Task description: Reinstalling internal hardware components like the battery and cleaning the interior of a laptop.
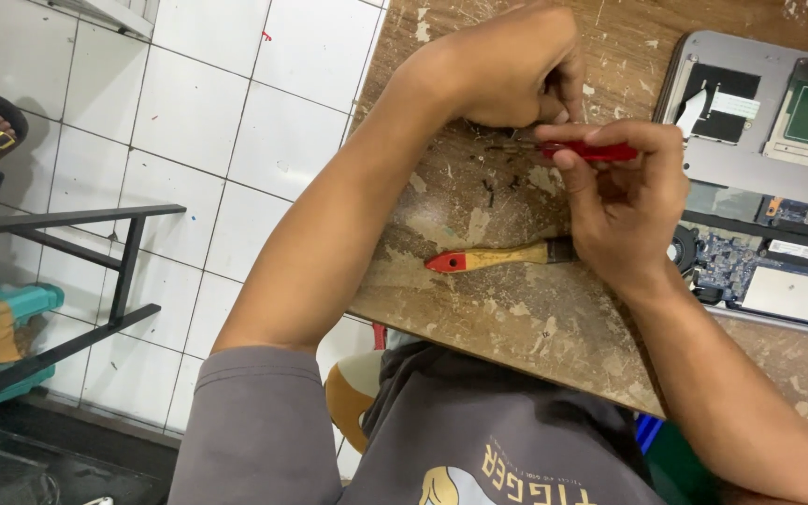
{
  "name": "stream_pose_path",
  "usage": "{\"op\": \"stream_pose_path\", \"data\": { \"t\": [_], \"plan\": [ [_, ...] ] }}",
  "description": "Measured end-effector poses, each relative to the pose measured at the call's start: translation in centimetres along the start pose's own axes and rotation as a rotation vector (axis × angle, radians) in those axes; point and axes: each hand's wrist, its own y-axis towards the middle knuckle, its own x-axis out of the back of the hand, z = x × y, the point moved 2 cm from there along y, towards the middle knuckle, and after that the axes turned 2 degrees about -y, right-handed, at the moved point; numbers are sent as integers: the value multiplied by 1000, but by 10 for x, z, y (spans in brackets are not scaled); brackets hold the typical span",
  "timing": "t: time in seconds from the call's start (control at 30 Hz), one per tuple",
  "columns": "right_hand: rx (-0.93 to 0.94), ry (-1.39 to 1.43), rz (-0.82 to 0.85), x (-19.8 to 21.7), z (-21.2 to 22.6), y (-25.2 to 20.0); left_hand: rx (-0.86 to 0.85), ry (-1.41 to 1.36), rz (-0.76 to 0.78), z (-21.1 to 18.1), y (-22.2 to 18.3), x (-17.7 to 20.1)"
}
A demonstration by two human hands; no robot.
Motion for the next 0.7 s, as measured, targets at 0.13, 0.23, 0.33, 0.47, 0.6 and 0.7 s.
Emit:
{"op": "stream_pose_path", "data": {
  "t": [0.13, 0.23, 0.33, 0.47, 0.6, 0.7],
  "plan": [
    [-37, 52, -123, 19, 2, 3, 105, -44, 50, -11, -2, 6],
    [-159, 122, -223, 36, 9, 1, -95, -62, -23, -15, -1, 7],
    [-214, 136, -290, 53, 2, -5, -136, -166, 4, -26, -2, 9],
    [-224, 164, -375, 68, -4, -9, -156, -303, 71, -33, 2, 5],
    [-204, 199, -381, 75, -7, -9, -108, -272, 98, -37, 6, -3],
    [-180, 226, -361, 77, -8, -8, 71, -270, 116, -48, 5, -3]
  ]
}}
